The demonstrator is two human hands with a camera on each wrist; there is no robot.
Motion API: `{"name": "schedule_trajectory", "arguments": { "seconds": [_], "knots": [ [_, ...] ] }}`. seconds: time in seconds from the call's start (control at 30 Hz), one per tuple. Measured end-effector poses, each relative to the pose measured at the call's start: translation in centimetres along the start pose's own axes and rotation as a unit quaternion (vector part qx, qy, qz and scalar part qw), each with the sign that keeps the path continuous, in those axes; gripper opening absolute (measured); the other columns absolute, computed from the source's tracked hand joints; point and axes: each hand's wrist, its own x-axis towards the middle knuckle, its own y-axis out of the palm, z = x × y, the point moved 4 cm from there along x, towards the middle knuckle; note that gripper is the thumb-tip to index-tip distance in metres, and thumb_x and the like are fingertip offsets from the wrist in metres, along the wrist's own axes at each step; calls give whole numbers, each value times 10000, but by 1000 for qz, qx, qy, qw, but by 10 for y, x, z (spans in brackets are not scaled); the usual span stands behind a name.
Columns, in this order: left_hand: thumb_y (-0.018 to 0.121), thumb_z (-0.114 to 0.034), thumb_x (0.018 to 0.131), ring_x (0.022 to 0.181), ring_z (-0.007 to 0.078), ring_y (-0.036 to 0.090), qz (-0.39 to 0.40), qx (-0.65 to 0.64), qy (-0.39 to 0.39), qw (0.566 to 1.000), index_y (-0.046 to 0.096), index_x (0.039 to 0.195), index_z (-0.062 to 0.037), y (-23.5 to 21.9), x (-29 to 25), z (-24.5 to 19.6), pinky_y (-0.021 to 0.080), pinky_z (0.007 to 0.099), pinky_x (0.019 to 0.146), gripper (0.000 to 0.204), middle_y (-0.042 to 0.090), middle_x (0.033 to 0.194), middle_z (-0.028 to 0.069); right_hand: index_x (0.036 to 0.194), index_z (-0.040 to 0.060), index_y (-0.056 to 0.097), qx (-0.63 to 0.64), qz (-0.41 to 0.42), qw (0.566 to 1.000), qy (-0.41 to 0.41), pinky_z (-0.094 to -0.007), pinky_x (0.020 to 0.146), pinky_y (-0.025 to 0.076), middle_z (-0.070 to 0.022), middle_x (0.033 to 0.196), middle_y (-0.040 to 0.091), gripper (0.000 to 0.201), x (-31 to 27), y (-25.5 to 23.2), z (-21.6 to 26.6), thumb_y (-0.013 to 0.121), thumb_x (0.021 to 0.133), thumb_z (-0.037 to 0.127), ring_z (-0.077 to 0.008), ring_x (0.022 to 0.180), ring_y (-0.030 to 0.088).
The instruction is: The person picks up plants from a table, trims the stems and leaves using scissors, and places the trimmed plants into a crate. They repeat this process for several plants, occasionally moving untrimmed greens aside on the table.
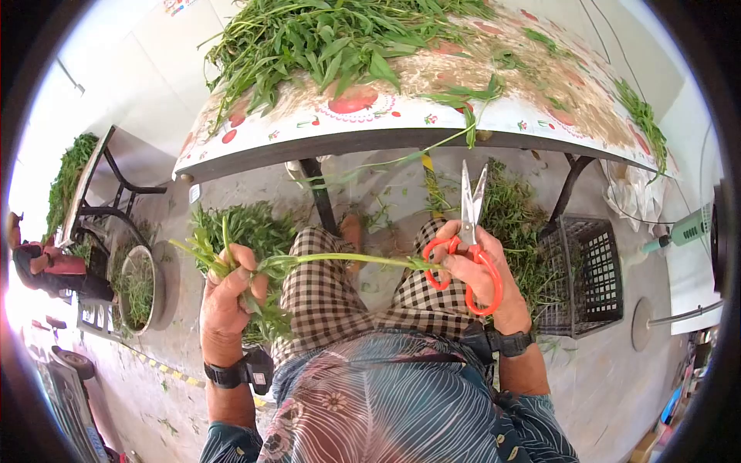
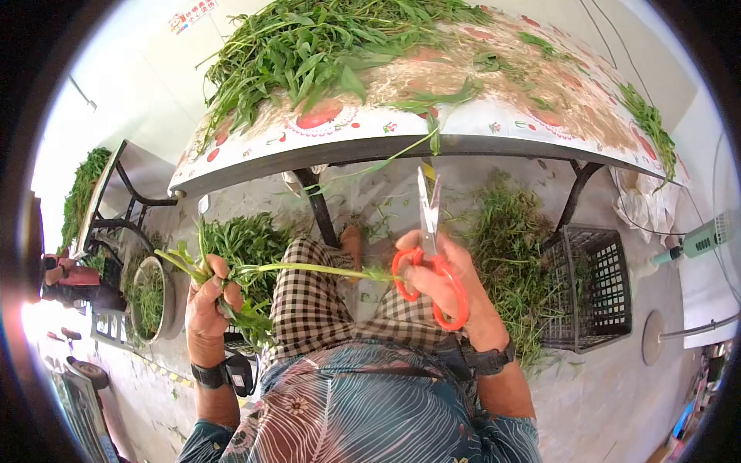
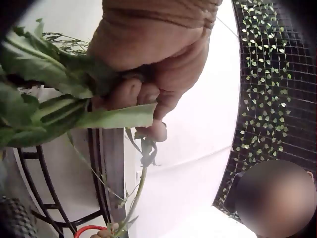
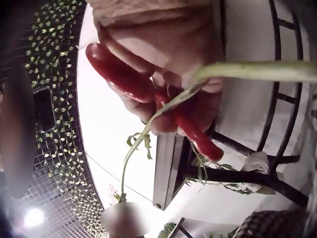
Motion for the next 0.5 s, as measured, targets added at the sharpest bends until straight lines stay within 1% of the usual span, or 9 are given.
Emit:
{"name": "schedule_trajectory", "arguments": {
  "seconds": [0.1, 0.13, 0.17, 0.23, 0.27, 0.37, 0.4, 0.47, 0.5],
  "knots": [
    [567, -211, 860, 487, 83, 474, -92, 51, -35, 994, 538, 993, -62, -6, 4, 0, 328, 195, 390, 201, 599, 752, 65, 1045, 14, 509, 2, 12, 1000, 25, -236, 596, 431, -22, 785, 539, 266, -2, 4, 2, 547, 786, -32, -85, 671, 502],
    [532, -229, 879, 596, 71, 517, -71, 114, -4, 991, 575, 1000, -66, -11, 7, -2, 347, 186, 438, 207, 614, 865, 64, 1038, 15, 516, -19, 7, 999, 27, -233, 602, 430, -18, 782, 542, 261, -1, 3, -1, 554, 784, -28, -79, 674, 501],
    [519, -218, 878, 626, 70, 518, -107, 190, 7, 976, 590, 983, -67, -11, 7, -6, 354, 193, 466, 197, 615, 842, 52, 1032, 16, 522, -39, 1, 999, 28, -229, 608, 430, -14, 778, 544, 255, 1, 0, -6, 561, 783, -24, -73, 677, 500],
    [495, -197, 876, 688, 67, 519, -176, 337, 26, 925, 618, 949, -68, -6, 4, -19, 368, 207, 523, 193, 617, 796, 30, 1020, 18, 535, -85, -9, 996, 33, -222, 619, 430, -3, 770, 547, 249, 3, -2, -12, 578, 776, -14, -63, 681, 500],
    [491, -174, 870, 753, 72, 550, -167, 297, 27, 940, 643, 940, -63, -1, 2, -21, 414, 225, 598, 201, 632, 842, 29, 1014, 20, 541, -111, -15, 993, 36, -217, 623, 431, 4, 766, 548, 249, 4, -2, -13, 588, 771, -10, -59, 683, 501],
    [466, -138, 871, 812, 102, 573, -109, 347, 56, 930, 640, 959, -57, 21, 6, -18, 448, 250, 668, 211, 640, 874, 47, 1008, 26, 554, -138, -3, 989, 54, -211, 636, 435, 17, 761, 549, 255, 5, 5, -12, 602, 760, -3, -53, 688, 505],
    [423, -105, 877, 854, 133, 586, -72, 411, 48, 907, 637, 965, -39, 40, 7, -20, 469, 293, 733, 241, 640, 934, 56, 1009, 28, 557, -138, 7, 989, 61, -210, 640, 436, 19, 761, 549, 258, 6, 9, -10, 604, 757, -2, -52, 690, 507],
    [502, -39, 827, 918, 197, 596, 54, 498, 89, 861, 607, 1028, -49, 64, 9, -5, 477, 325, 803, 227, 629, 977, 85, 1012, 31, 559, -113, 23, 991, 65, -209, 646, 438, 23, 765, 550, 264, 8, 19, -3, 604, 754, -2, -49, 698, 508],
    [537, -15, 792, 921, 246, 601, 112, 513, 169, 834, 590, 1047, -48, 79, 10, -1, 492, 323, 763, 263, 618, 986, 113, 1014, 32, 559, -100, 30, 992, 67, -209, 649, 439, 25, 767, 551, 267, 8, 22, -1, 603, 752, -2, -47, 702, 509]
  ]
}}
